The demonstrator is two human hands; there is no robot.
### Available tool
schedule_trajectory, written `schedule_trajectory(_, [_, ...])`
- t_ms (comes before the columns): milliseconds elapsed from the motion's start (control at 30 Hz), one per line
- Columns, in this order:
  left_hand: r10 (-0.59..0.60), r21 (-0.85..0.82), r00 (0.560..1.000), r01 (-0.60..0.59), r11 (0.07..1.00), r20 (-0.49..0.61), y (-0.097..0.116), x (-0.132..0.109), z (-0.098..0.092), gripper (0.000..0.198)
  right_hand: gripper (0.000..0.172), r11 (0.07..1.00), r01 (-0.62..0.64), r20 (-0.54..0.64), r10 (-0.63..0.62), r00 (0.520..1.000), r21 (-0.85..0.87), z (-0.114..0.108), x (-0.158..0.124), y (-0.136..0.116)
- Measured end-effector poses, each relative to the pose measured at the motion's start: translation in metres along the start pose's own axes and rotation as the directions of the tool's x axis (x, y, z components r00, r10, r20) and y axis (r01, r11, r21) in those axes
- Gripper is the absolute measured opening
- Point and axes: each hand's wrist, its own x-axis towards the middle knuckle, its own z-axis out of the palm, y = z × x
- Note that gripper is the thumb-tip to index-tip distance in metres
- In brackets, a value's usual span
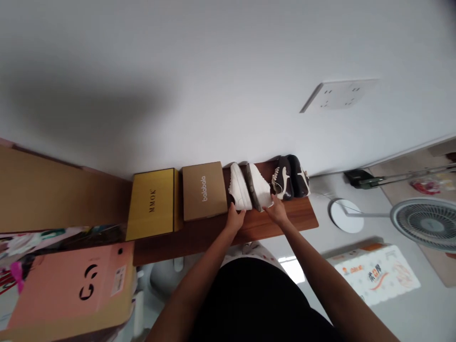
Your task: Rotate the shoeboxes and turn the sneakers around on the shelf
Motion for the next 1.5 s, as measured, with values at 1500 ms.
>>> schedule_trajectory(1500, [0.019,0.953,0.979,-0.203,0.225,0.204,0.069,0.007,0.047,0.036,0.027,0.78,0.424,0.64,-0.04,0.767,-0.46,-0.008,0.043,-0.08])
